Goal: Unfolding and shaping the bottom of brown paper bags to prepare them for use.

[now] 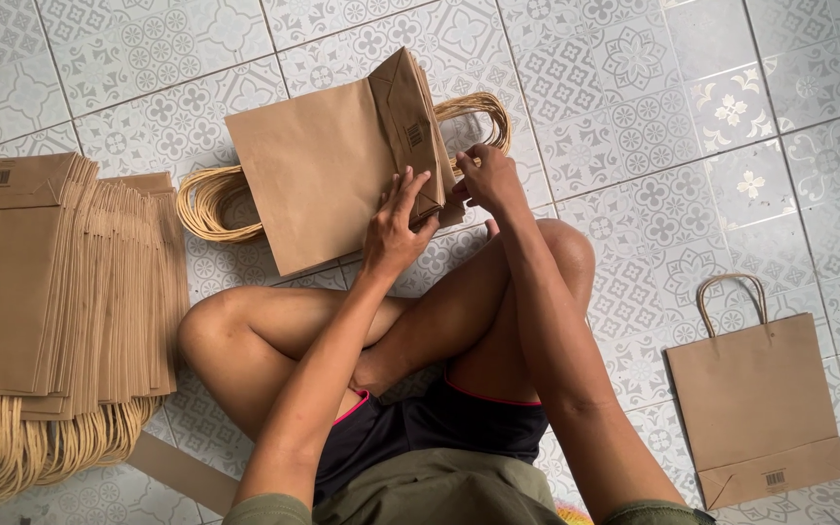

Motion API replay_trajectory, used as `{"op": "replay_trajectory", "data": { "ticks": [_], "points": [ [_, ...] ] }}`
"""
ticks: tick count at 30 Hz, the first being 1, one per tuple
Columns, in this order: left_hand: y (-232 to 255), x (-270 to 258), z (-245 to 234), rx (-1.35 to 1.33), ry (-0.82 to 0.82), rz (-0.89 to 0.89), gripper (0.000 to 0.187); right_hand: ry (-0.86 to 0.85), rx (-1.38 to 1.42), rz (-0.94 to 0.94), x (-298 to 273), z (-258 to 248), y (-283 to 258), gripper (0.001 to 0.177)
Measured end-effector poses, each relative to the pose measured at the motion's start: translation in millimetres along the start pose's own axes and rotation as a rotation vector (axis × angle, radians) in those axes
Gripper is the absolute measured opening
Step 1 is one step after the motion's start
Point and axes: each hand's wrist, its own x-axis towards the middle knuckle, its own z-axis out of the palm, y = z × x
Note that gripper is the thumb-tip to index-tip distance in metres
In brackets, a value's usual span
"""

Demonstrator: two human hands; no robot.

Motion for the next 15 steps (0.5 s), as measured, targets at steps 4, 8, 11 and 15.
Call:
{"op": "replay_trajectory", "data": {
  "ticks": [4,8,11,15],
  "points": [
    [1.3,0.8,0.9,-0.019,-0.014,-0.022,0.07,0.03,-0.045,-0.024,7.6,-3.0,9.7,0.041],
    [2.8,0.2,1.0,-0.014,-0.006,-0.023,0.071,0.002,-0.025,-0.02,8.0,-2.1,10.7,0.04],
    [2.6,1.1,0.1,-0.014,0.002,-0.031,0.071,0.003,-0.033,-0.016,5.0,-2.6,4.6,0.04],
    [0.5,0.4,4.8,-0.005,0.008,-0.033,0.07,-0.05,0.139,-0.002,-5.8,-6.4,-9.4,0.043]
  ]
}}
